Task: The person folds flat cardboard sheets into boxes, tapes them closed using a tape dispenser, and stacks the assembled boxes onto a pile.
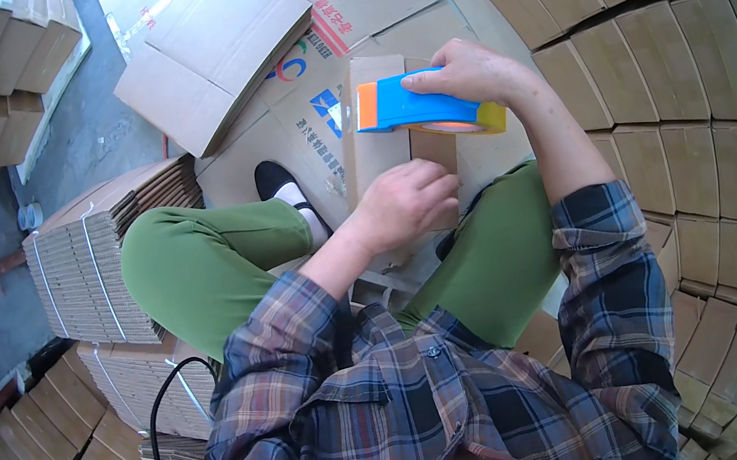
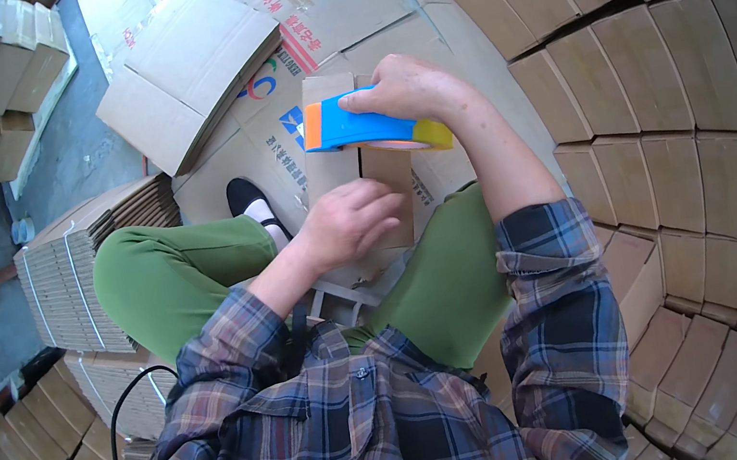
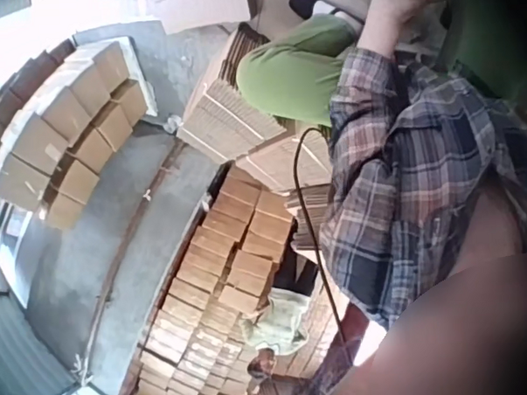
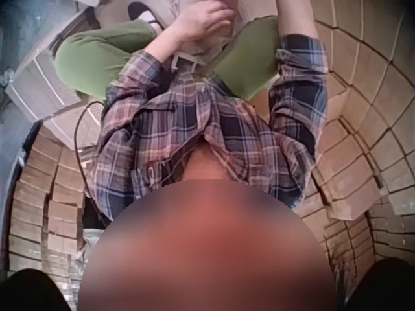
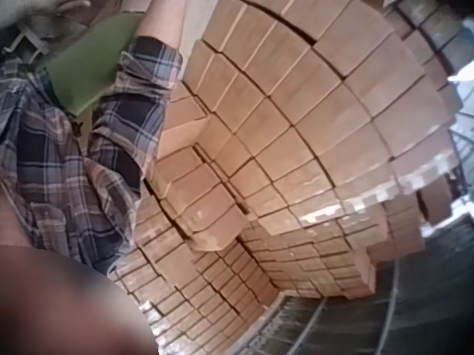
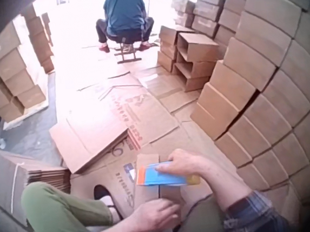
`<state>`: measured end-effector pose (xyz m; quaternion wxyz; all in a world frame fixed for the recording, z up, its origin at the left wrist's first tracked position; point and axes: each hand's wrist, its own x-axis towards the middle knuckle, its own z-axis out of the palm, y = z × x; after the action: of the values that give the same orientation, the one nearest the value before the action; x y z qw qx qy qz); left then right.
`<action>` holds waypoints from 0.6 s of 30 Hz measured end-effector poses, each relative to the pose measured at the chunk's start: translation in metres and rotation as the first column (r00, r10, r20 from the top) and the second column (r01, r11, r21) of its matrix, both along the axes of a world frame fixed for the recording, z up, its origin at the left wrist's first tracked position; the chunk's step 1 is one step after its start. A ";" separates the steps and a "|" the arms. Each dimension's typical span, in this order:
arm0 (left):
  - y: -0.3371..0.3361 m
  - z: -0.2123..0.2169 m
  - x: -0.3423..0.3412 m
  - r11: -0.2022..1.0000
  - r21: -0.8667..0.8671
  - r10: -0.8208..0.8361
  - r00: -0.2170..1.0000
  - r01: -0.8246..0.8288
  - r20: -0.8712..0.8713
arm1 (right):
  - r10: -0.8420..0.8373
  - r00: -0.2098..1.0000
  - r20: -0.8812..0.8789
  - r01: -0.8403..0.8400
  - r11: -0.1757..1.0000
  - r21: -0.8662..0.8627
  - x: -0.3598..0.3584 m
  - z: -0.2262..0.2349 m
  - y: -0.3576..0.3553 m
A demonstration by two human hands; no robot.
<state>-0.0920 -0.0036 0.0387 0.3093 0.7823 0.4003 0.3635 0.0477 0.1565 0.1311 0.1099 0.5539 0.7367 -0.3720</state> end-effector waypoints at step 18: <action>0.023 -0.039 0.010 0.928 0.042 -0.287 0.783 0.370 -0.552 | 0.193 0.978 0.082 -0.193 0.981 -0.007 -0.021 -0.008 0.010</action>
<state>-0.0817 0.0192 -0.0007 0.1848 0.9306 0.2998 0.0995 0.0267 0.1667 0.1234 0.1752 0.4947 0.7820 -0.3362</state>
